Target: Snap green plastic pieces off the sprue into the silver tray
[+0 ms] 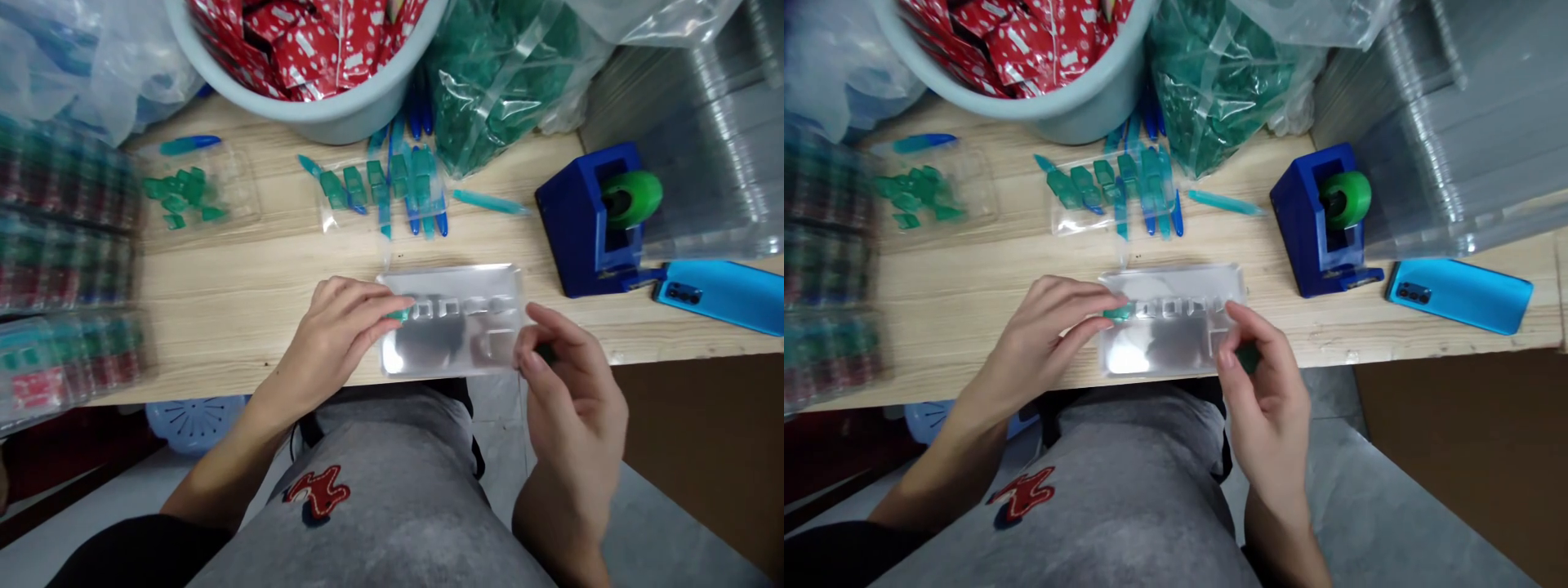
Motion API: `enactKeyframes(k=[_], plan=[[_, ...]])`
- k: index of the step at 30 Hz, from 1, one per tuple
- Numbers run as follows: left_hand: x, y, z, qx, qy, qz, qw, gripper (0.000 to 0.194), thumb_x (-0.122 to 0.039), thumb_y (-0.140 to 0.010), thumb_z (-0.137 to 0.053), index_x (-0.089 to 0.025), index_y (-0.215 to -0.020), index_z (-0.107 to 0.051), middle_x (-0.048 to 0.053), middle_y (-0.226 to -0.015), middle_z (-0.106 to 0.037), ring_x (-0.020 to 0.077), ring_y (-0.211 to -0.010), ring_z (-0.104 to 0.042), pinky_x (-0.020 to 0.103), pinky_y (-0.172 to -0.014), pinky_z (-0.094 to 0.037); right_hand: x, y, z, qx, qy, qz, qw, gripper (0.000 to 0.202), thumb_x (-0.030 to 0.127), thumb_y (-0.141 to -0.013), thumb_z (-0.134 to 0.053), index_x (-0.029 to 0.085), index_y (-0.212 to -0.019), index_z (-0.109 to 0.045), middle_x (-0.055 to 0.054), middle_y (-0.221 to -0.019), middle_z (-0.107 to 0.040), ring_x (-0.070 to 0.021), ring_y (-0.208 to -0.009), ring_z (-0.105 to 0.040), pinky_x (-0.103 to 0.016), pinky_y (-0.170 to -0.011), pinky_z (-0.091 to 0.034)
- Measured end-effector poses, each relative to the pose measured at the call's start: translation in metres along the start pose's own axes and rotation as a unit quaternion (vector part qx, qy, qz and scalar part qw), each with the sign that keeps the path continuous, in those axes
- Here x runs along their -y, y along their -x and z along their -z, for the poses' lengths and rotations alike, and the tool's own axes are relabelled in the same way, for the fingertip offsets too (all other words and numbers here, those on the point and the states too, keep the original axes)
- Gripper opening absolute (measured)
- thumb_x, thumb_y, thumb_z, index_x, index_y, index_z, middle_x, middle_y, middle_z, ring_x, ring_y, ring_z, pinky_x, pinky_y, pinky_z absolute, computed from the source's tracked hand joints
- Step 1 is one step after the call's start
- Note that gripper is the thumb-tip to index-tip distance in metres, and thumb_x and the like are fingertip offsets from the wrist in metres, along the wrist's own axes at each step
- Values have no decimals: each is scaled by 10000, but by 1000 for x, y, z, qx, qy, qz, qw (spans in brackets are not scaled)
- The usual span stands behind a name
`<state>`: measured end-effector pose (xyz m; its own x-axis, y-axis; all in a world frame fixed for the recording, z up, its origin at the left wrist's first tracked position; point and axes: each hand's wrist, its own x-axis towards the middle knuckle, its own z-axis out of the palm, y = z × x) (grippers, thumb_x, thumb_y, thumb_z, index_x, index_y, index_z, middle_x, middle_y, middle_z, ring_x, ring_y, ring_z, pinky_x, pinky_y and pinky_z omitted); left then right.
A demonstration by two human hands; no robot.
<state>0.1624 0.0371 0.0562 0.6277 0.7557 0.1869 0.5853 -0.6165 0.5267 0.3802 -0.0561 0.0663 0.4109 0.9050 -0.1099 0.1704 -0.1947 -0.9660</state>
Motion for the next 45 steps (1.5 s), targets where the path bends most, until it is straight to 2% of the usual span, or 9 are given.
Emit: enactKeyframes(k=[4, 10, 15, 17, 21, 28, 33, 41, 45], plan=[[-2, -7, 1, -12, -89, -49, 995, 125, -246, -925, -599, -185, -1021, -650, 53, -950, -717, 214, -844, -579, 352, -760, -437, 0, -7, 6, 96, -122, -22, 988, 468, 132, -832, -586, 321, -1259, -604, -34, -1074, -621, -167, -965, -632, -292, -777, -577], [-6, -11, -6, -22, -174, -82, 981, 50, -213, -927, -596, -174, -928, -628, 46, -881, -710, 221, -806, -572, 354, -722, -416, 5, -4, -9, 128, -166, -45, 977, 365, 115, -929, -535, 306, -1235, -587, -27, -1187, -678, -164, -1035, -700, -328, -900, -610], [-9, -5, 0, 3, -48, -11, 999, 365, -424, -939, -562, -197, -1224, -540, 78, -1108, -668, 238, -1013, -600, 376, -853, -463, 14, -3, -24, 171, -275, -69, 944, 261, 131, -928, -581, 297, -1130, -575, 7, -1174, -715, -146, -1048, -717, -304, -927, -612], [-17, -3, 7, -12, 27, 11, 999, 316, -364, -954, -563, -220, -1234, -529, 64, -1159, -636, 219, -1086, -589, 367, -915, -466, 17, -2, -27, 175, -288, -66, 939, 244, 125, -915, -607, 292, -1089, -568, 21, -1157, -728, -138, -1040, -722, -284, -920, -615], [-35, -4, 18, -15, 120, 3, 993, 222, -245, -979, -525, -215, -1197, -550, 38, -1136, -627, 160, -1080, -589, 299, -921, -484, 19, 2, -29, 160, -255, -21, 953, 359, 56, -883, -631, 315, -1121, -562, 49, -1163, -726, -126, -1113, -691, -258, -953, -602], [-42, -3, 15, -28, 109, -13, 994, 203, -172, -934, -581, -195, -1134, -554, 58, -1093, -622, 182, -1034, -601, 330, -887, -521, 9, 11, -28, 146, -94, 96, 980, 597, 10, -847, -648, 355, -1315, -508, 28, -1240, -678, -115, -1137, -673, -249, -978, -588], [-43, 13, 12, 39, 181, 21, 983, 209, -112, -951, -510, -181, -1148, -531, 64, -1094, -601, 153, -1058, -587, 284, -903, -524, 0, 17, -23, 174, -3, 135, 975, 615, 95, -851, -677, 349, -1373, -477, -3, -1207, -693, -151, -1045, -711, -288, -926, -612], [-40, 36, 19, 152, 283, 84, 943, 203, -95, -938, -492, -234, -1085, -509, 42, -1052, -585, 137, -987, -618, 267, -855, -544, 6, 20, -21, 272, 50, 155, 948, 360, 194, -873, -673, 258, -1212, -570, -11, -974, -728, -133, -835, -710, -253, -748, -614], [-39, 34, 22, 108, 353, 83, 925, 226, -52, -885, -533, -242, -1004, -508, 14, -988, -613, 114, -915, -627, 241, -822, -543, 15, 14, -22, 298, 23, 151, 942, 173, 234, -869, -683, 211, -1034, -635, -7, -857, -709, -105, -742, -669, -205, -664, -574]])
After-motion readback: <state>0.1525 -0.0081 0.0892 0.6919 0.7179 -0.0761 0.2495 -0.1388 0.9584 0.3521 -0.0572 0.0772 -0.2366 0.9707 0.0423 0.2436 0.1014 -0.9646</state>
